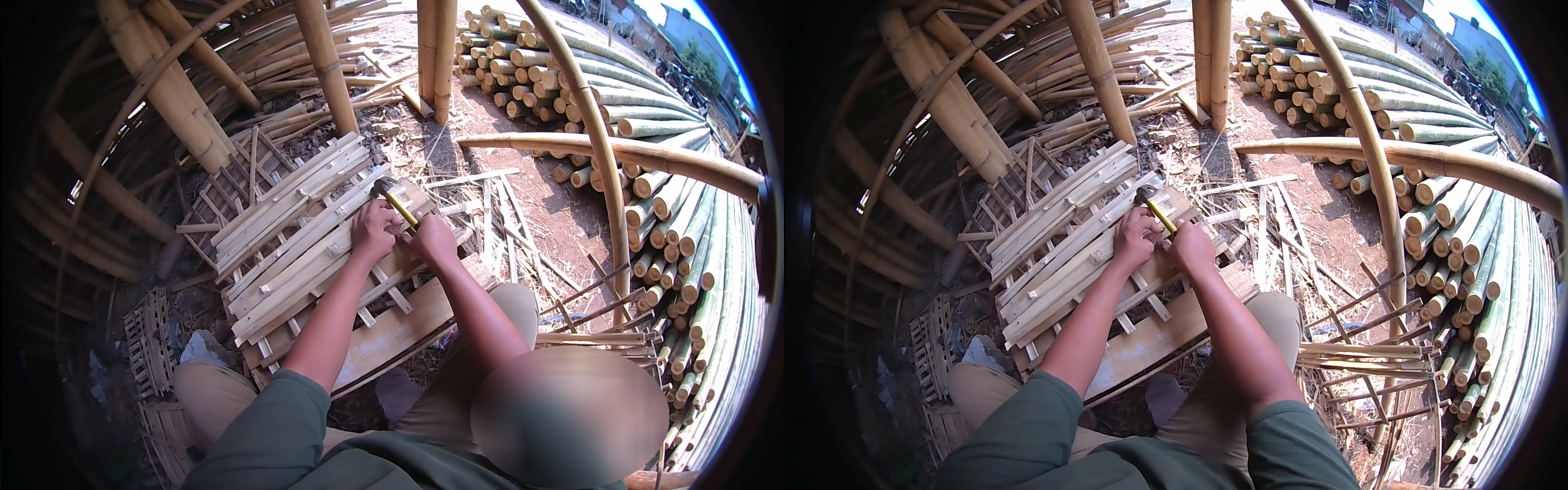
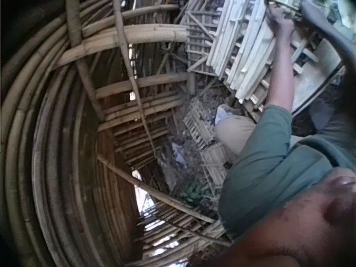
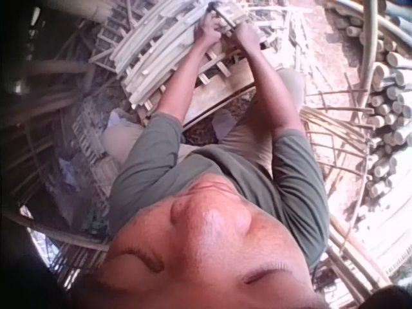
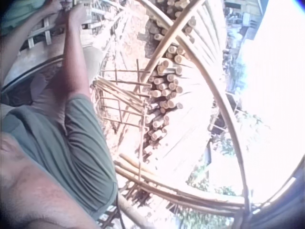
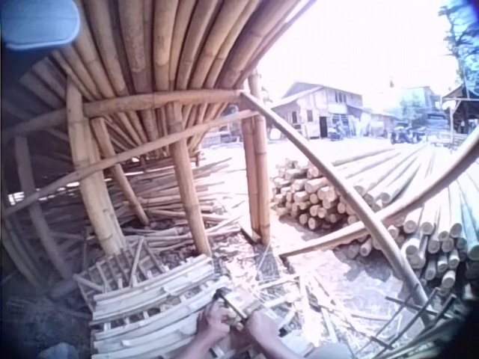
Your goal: The person takes nails from a plastic bag and uses a hammer to secure slats onto a bamboo frame while sitting down.
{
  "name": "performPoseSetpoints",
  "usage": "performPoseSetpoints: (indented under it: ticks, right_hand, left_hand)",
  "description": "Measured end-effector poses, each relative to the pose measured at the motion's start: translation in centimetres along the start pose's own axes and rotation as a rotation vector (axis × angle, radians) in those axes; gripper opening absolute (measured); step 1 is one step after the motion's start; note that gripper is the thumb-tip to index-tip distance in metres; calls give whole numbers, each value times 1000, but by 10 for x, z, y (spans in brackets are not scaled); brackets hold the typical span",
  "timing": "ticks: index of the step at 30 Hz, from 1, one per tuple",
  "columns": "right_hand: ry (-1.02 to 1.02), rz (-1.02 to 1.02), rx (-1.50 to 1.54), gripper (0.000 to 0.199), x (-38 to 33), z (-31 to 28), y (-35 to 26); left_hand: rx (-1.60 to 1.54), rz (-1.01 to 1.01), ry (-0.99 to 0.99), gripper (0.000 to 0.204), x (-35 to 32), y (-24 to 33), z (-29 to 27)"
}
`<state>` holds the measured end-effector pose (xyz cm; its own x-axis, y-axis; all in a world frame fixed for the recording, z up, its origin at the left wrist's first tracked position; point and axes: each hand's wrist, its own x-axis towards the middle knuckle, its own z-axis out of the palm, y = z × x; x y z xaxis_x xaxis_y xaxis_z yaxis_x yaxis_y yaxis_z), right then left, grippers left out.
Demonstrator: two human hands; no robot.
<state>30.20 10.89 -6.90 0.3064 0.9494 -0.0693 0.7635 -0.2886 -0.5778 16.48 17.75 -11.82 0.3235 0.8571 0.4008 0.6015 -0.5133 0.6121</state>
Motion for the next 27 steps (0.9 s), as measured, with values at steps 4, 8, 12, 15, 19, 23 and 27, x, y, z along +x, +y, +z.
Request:
performPoseSetpoints:
  ticks: [4, 8, 12, 15, 19, 23, 27]
  right_hand:
    - [43, -19, -15, 46, 1, 2, 4]
    - [49, -39, 24, 55, 5, 8, 9]
    - [51, -28, 22, 53, 4, 4, 7]
    - [91, -48, 45, 52, 1, 1, 4]
    - [36, -36, 44, 52, 2, -5, 2]
    - [2, -24, 27, 50, 2, -8, 1]
    - [15, -30, 33, 47, 4, -8, 3]
  left_hand:
    - [25, 19, -3, 12, 1, 4, 0]
    - [28, 51, 21, 13, 0, 3, 0]
    - [29, 28, -4, 10, -1, 4, -2]
    - [12, 6, -35, 11, -4, 3, -6]
    - [-76, 8, -45, 33, -7, 1, -17]
    - [260, -57, -93, 53, -19, -4, -44]
    - [566, -231, -235, 56, -33, -7, -80]
